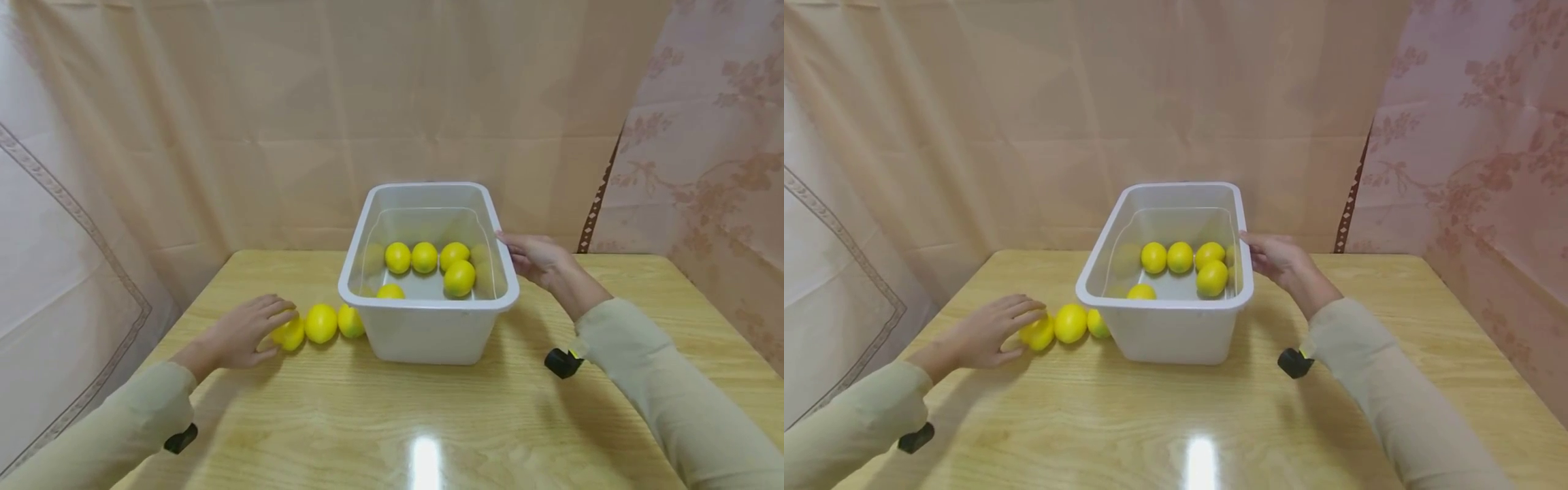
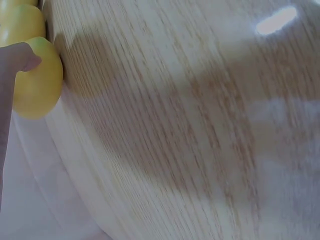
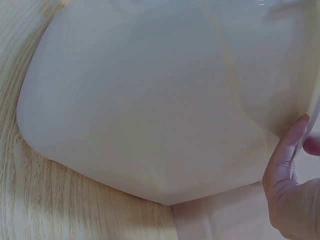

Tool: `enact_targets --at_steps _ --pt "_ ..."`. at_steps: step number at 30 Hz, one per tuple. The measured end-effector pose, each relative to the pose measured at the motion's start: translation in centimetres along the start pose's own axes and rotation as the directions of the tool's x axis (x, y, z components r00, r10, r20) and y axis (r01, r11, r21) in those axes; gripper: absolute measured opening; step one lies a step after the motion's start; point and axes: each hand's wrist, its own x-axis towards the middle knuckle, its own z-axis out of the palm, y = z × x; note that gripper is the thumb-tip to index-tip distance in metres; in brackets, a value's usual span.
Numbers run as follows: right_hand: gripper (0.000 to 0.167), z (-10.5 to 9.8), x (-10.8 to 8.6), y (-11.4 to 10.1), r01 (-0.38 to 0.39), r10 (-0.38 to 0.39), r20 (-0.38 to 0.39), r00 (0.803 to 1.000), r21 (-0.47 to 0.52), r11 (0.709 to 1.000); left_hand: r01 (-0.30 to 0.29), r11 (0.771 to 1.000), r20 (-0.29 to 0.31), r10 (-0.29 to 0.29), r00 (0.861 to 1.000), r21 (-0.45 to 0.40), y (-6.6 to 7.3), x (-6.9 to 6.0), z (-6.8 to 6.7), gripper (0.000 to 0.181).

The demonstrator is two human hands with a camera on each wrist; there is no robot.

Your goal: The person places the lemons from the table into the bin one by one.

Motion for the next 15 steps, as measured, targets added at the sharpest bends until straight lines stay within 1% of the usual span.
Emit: enact_targets --at_steps 6,10,12,15 --pt "0.014 0.13 0.01 0.13 0.004 -0.005 0.016 1.0 0.011 1.0 0.033 0.999 0.037 -0.031 0.999 -0.041 0.32 -0.12 -0.07 0.061" --pt "0.017 0.23 0.11 0.21 0.01 -0.01 0.023 1.0 0.014 1.0 0.056 0.997 0.066 -0.053 0.996 -0.047 0.43 -0.02 -0.11 0.06" --pt "0.018 0.23 0.16 0.26 0.008 -0.009 0.027 1.0 0.018 1.0 0.057 0.998 0.062 -0.055 0.997 -0.035 0.44 -0.06 0.02 0.058" --pt "0.018 0.29 0.32 0.28 0.007 -0.007 0.026 1.0 0.02 1.0 0.046 0.999 0.037 -0.045 0.998 -0.021 0.09 -0.19 0.32 0.056"
